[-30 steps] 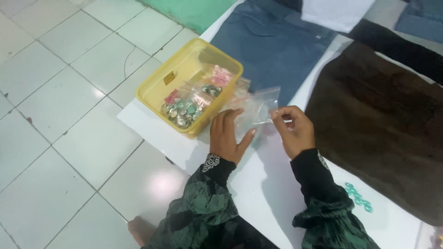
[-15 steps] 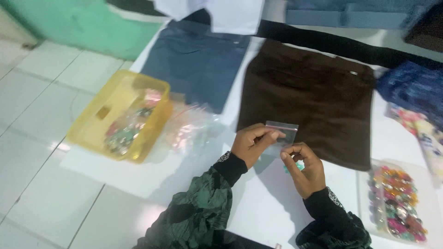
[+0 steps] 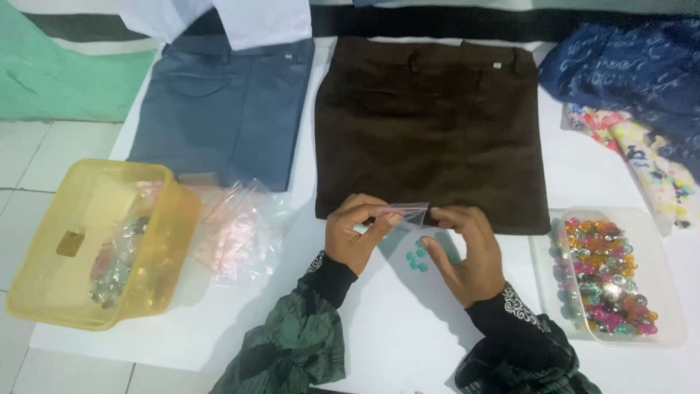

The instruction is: Sorting small colored buttons and placing them into small plastic zip-lock bags.

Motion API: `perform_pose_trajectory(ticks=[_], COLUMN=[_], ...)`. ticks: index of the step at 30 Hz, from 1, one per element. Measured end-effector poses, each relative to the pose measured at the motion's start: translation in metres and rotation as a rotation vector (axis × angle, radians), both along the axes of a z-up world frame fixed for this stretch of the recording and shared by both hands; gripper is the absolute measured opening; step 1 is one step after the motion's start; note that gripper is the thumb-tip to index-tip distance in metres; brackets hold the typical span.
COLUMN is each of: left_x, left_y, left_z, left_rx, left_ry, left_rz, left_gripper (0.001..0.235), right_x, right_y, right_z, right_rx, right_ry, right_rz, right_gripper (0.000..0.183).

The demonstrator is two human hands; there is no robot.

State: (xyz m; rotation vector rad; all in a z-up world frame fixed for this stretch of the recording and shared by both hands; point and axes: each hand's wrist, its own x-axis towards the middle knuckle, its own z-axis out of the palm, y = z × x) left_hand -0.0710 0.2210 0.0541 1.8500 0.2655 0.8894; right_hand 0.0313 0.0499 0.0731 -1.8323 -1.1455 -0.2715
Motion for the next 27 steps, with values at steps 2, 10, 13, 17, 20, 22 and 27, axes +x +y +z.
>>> perform_pose_trajectory(ticks=[2, 10, 13, 17, 20, 22, 27], left_x=[0.000, 0.004, 0.004, 0.004, 0.004, 0.005, 0.005], left_y=[-0.002, -0.006, -0.006, -0.005, -0.009, -0.014, -0.013], left_z=[-0.004, -0.015, -0.017, -0.019, -0.019, -0.015, -0.034], left_rx=[0.031, 0.154, 0.222, 0.304, 0.367, 0.379, 0.440], left_ry=[0.011, -0.030, -0.064, -0.073, -0.080, -0.094, 0.021], left_rz=[0.038, 0.081, 0.104, 0.044, 0.020, 0.002, 0.056], left_gripper=[0.010, 0.014, 0.019, 0.023, 0.025, 0.026, 0.057], right_x=[0.000, -0.002, -0.004, -0.001, -0.002, -0.004, -0.008], right_y=[-0.005, -0.004, 0.002, -0.001, -0.002, -0.001, 0.001], right_z=[-0.003, -0.005, 0.002, 0.000, -0.005, -0.005, 0.001], right_rx=[0.002, 0.108, 0.097, 0.067, 0.022, 0.004, 0.031], right_ry=[-0.034, -0.289, -0.425, -0.457, -0.390, -0.329, -0.028], right_rz=[-0.013, 0.132, 0.163, 0.158, 0.155, 0.150, 0.201], right_gripper=[0.034, 0.033, 0.030, 0.018, 0.016, 0.015, 0.006])
